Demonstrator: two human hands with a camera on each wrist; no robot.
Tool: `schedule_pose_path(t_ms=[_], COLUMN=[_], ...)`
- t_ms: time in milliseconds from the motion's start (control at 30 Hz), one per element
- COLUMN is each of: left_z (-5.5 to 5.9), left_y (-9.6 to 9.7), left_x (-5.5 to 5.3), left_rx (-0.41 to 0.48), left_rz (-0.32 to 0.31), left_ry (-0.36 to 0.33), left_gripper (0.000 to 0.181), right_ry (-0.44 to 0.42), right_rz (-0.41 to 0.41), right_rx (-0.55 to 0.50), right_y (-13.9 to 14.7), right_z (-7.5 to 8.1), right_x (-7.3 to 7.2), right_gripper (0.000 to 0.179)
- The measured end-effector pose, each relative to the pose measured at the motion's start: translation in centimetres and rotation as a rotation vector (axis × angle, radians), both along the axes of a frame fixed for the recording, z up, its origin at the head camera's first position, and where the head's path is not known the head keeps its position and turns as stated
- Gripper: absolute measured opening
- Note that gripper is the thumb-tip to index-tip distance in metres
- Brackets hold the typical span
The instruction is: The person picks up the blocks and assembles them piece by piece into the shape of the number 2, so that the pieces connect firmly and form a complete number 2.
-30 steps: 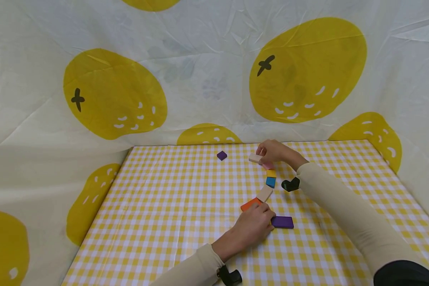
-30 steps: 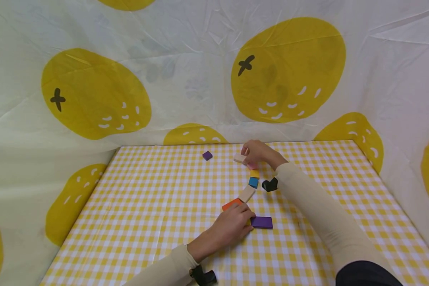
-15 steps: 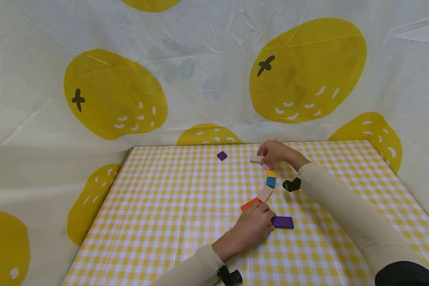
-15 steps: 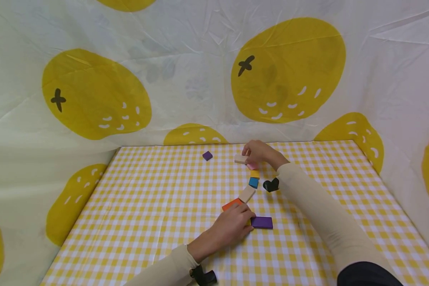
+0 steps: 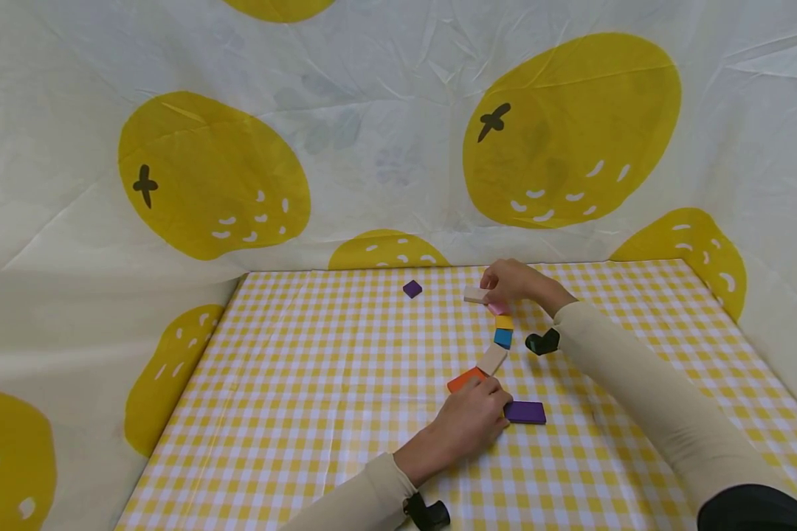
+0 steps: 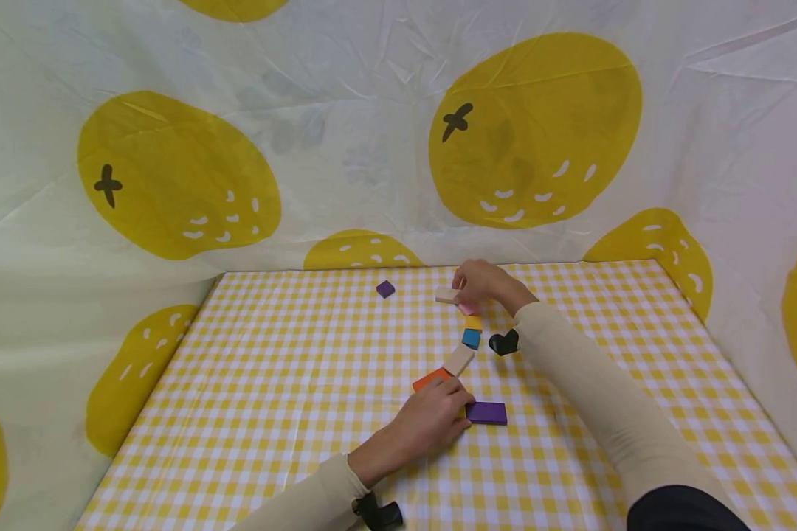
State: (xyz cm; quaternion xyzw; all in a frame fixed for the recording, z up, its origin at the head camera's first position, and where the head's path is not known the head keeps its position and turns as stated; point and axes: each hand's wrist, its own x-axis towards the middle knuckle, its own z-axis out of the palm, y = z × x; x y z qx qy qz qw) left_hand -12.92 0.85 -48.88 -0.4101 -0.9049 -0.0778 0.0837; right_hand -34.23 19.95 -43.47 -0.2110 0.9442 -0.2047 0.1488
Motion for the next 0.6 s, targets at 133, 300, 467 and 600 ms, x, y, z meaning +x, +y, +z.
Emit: schedule_pose_path(t_ms=[133, 300, 467, 600], left_z=[0.0, 0.0, -0.1, -0.1], left_y=[0.0, 0.0, 0.0, 0.1], left_x=[0.0, -0.1, -0.1, -0.1], left_rx=[0.001, -0.005, -0.006, -0.002], left_rz=[-0.001, -0.001, 0.0, -0.001], left_ry=[0.001, 0.026, 0.044, 0.034], left_gripper=[0.022, 0.022, 0.023, 0.023], right_ry=[-0.002, 0.014, 0.048, 0.079], right_rz=[0.017, 0.025, 0.037, 0.058], right_rx=[0.014, 0.004, -0.016, -0.021], right_y=[0.1, -0.1, -1.2, -2.3], right_z=[0.1, 0.3, 0.7, 0.9], right_x=[-0.2, -0.5, -1.1, -1.8], right_gripper=[0.021, 0.023, 0.024, 0.024])
